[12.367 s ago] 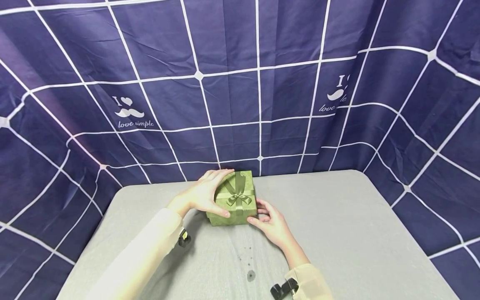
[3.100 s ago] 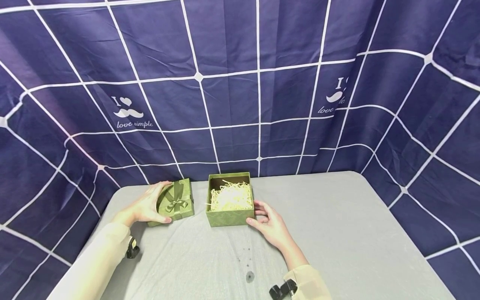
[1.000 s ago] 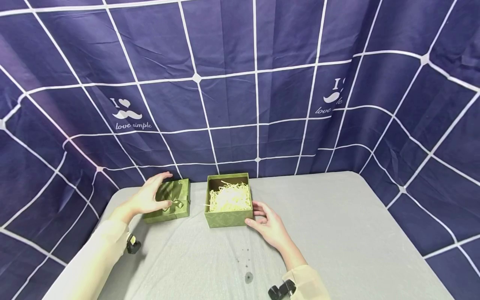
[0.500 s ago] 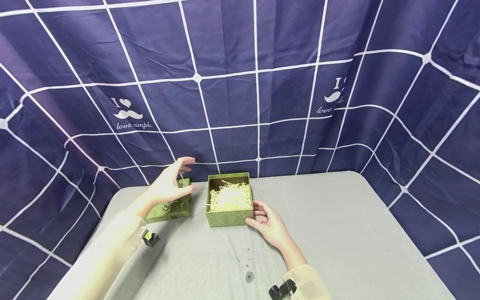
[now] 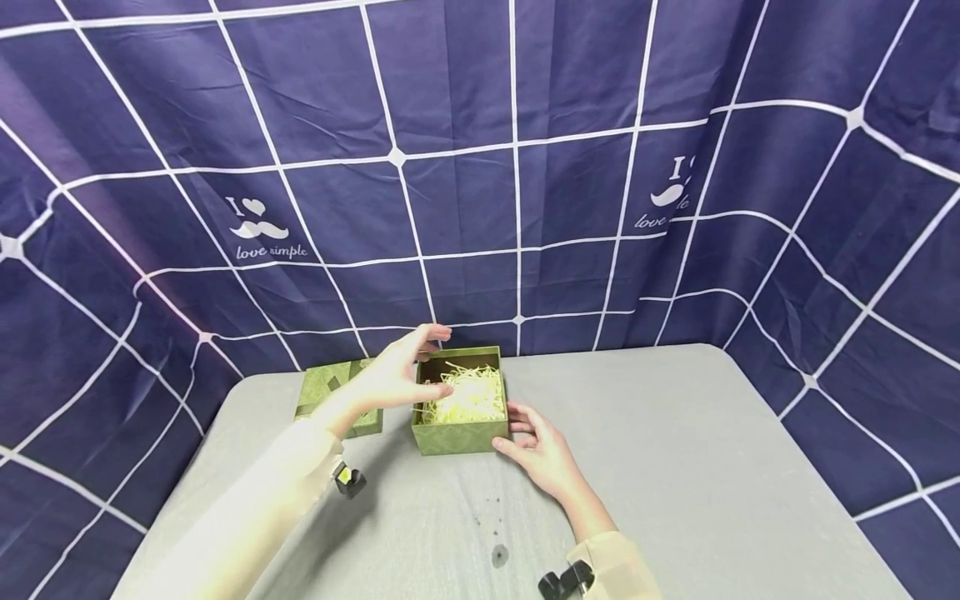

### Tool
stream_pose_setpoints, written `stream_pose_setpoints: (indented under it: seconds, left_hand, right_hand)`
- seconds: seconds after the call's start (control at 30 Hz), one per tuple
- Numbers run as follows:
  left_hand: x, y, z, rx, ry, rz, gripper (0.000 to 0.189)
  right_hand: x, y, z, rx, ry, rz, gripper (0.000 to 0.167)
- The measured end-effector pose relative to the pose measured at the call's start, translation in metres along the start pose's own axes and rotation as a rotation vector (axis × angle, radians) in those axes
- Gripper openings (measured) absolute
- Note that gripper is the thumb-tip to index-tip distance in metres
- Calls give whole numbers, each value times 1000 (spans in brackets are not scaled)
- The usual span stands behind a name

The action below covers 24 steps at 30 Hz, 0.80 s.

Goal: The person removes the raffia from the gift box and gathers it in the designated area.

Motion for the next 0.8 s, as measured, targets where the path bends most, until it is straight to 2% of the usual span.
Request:
stream_pose_setpoints:
  seconds: [0.27,0.53,0.8]
  left_hand:
    - [3,-14,-9,-39,-23,-51,83]
    - [1,-27,-12,-86,67,-40,85]
    - [-8,-42,-14,-129,85,-39,88]
  right_hand:
    - [1,0,-1,-7,0,-3,66]
    - [4,-1,-3,3,-12,13,67]
    - [3,0,-2,9,10,11,66]
Point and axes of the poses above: each hand's wrist, its own z-axis away from the middle knuckle, its own y-axis out of the back of the hand, x = y × z, the point moved 2 cm from there along -z, towards the middle knuckle, and after that the axes turned 11 degrees about -y, right-handed, at the moved point
